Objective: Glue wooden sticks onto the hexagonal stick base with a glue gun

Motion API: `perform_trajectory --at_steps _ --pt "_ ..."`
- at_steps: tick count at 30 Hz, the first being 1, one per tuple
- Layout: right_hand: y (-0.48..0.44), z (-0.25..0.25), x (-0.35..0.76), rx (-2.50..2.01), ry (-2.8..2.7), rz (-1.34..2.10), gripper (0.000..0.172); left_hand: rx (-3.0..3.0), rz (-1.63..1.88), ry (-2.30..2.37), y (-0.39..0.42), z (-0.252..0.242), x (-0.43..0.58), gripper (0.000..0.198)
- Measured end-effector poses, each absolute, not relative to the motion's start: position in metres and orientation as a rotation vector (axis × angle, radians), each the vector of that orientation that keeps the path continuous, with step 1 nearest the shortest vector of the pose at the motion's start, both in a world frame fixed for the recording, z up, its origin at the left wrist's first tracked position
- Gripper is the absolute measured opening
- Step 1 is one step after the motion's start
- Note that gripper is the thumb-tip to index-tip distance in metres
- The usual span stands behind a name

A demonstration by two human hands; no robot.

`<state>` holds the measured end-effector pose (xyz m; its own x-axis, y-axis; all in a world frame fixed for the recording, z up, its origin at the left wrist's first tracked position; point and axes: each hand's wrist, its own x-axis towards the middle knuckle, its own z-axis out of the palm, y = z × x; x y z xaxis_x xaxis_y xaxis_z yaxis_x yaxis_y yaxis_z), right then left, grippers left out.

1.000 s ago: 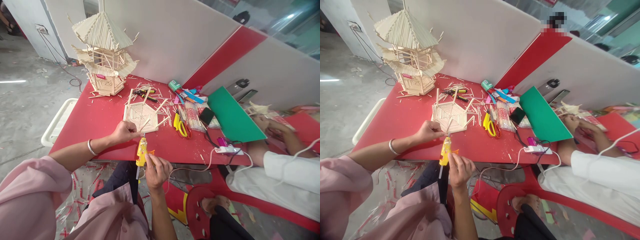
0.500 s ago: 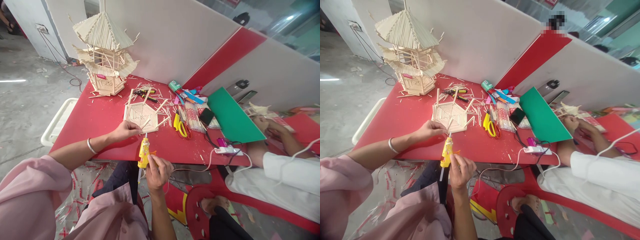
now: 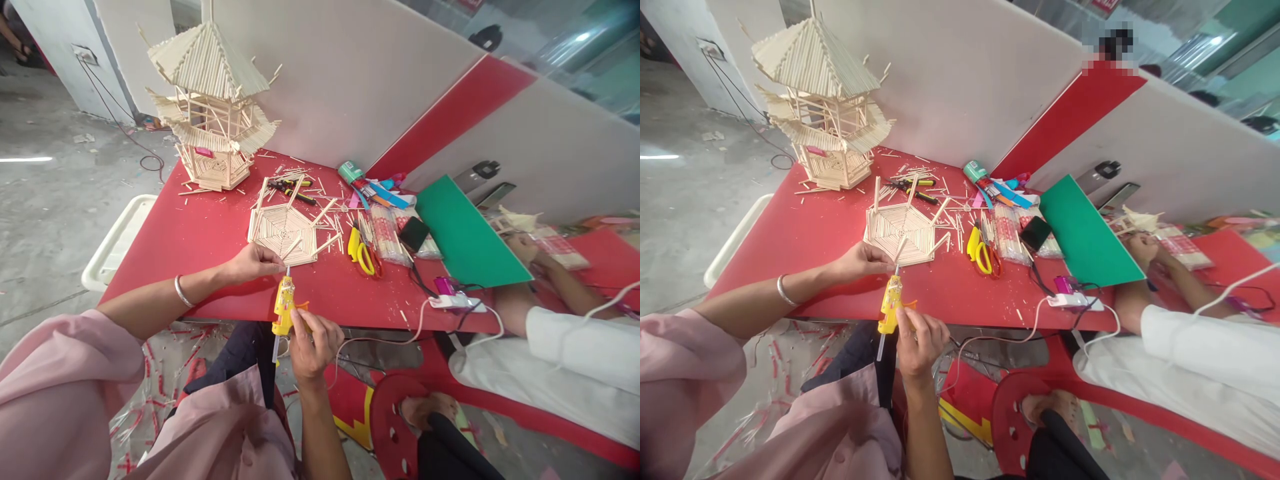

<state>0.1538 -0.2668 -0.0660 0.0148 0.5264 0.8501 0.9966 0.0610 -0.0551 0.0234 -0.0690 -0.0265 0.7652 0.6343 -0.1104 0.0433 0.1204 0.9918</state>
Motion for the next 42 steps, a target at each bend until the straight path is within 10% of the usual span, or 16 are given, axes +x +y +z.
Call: perform_trajectory --at_steps 21,31,42 --pt "-0.264 -0.067 0.170 -1.649 -1.253 -0.524 0.023 2.086 0.654 0.741 -0.065 -0.028 0.021 0.020" --pt "-0.264 -0.071 0.175 -1.841 -0.893 -0.197 0.053 2.201 0.497 0.984 -0.045 -0.029 0.014 0.037" --pt "-0.256 -0.057 0.189 -1.849 -0.891 0.100 0.049 2.204 0.345 1.068 -0.024 -0.022 0.003 0.026"
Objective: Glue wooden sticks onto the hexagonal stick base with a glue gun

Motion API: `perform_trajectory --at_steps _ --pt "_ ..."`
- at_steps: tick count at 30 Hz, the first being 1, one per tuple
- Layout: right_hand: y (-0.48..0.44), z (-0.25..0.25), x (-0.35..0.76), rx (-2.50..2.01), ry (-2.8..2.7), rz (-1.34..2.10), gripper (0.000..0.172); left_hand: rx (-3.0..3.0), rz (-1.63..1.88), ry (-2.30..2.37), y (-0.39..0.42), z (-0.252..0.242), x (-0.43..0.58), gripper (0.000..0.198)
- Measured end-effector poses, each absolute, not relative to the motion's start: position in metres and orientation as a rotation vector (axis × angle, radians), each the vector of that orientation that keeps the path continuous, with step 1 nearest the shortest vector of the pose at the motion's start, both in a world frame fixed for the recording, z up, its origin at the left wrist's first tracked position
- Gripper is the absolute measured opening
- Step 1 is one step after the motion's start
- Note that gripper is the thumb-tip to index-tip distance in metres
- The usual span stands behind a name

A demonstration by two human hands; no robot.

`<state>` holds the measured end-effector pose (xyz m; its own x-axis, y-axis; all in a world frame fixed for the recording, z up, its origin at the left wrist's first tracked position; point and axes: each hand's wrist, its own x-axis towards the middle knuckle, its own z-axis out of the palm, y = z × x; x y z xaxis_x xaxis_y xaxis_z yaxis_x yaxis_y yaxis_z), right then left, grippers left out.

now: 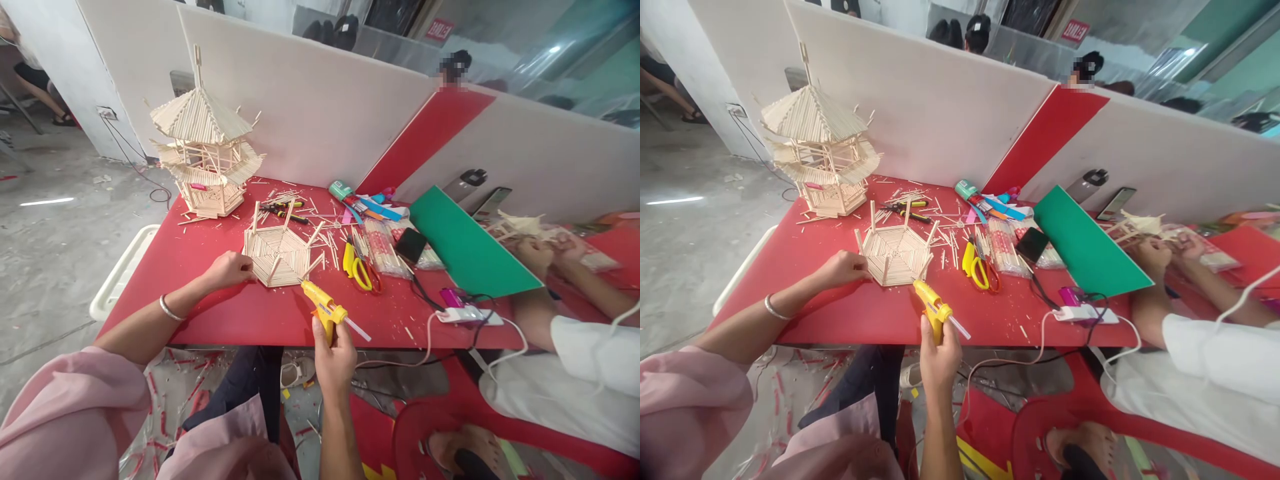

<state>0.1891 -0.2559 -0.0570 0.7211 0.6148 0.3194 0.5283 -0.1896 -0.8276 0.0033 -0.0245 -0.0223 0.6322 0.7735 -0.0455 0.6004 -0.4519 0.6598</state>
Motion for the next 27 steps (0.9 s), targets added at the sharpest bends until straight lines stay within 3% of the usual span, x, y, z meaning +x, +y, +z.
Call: perform_trajectory --at_steps 10,19,27 --pt "-0.252 -0.057 0.179 -1.834 -1.147 -0.161 0.044 2.446 0.263 1.298 -0.005 -0.016 -0.016 0.015" --pt "-0.254 -0.053 0.180 -1.795 -1.090 -0.165 0.041 2.431 0.457 1.690 -0.008 -0.009 -0.009 0.031" --pt "-0.266 -0.051 0.187 -1.813 -1.066 -0.300 0.039 2.049 0.668 1.437 -0.013 -0.013 -0.001 0.050"
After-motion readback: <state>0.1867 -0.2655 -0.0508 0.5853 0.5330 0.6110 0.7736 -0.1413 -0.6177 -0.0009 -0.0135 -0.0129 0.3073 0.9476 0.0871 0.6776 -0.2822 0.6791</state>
